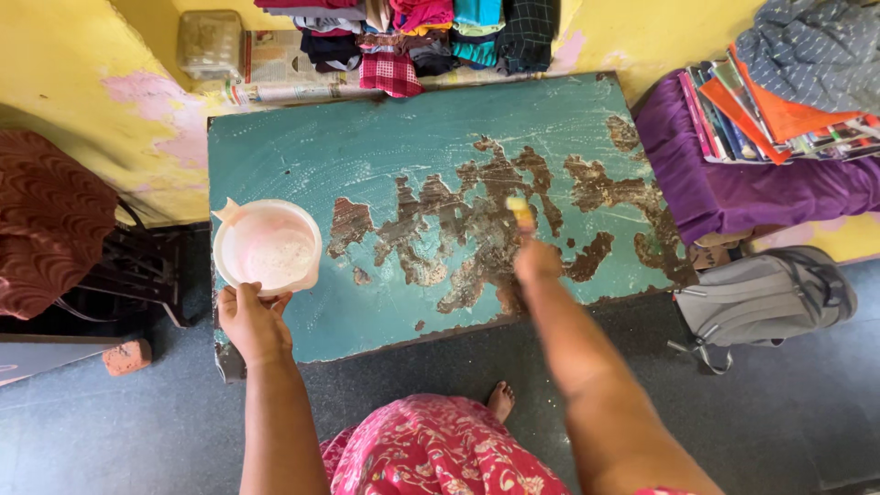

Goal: The person uses a toothbrush to scrub a white cleaning paste onto the surface of a green metal cabinet. They repeatedly dip the brush into a small pink bowl to reload the paste and continue scrubbing the top surface and edges of the cabinet.

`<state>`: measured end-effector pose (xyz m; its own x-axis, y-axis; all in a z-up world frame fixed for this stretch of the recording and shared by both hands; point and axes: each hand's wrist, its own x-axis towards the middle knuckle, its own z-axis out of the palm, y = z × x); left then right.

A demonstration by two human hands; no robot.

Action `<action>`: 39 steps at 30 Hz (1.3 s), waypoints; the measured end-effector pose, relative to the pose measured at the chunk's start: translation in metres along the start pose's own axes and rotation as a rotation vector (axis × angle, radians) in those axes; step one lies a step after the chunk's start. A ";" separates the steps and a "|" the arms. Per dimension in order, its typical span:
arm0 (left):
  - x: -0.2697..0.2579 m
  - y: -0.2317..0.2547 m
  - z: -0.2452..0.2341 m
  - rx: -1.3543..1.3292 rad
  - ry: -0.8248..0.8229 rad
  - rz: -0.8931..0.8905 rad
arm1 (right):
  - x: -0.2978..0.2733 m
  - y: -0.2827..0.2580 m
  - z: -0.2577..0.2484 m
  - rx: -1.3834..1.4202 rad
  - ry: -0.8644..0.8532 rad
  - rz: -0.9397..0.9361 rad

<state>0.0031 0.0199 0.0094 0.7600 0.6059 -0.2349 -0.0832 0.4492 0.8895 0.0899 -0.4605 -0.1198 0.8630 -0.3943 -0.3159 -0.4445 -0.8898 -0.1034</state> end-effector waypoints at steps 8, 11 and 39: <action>-0.017 -0.024 0.013 -0.001 0.007 -0.027 | 0.026 0.076 -0.004 0.145 0.137 0.151; -0.024 -0.035 0.027 0.033 0.004 -0.034 | -0.038 -0.044 0.041 0.264 -0.079 -0.012; -0.042 -0.037 0.043 0.018 -0.046 -0.052 | -0.084 -0.081 0.032 0.278 -0.291 -0.122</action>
<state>0.0021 -0.0506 0.0033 0.7918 0.5510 -0.2634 -0.0313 0.4673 0.8835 0.0451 -0.3481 -0.1152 0.8274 -0.1731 -0.5343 -0.4251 -0.8147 -0.3944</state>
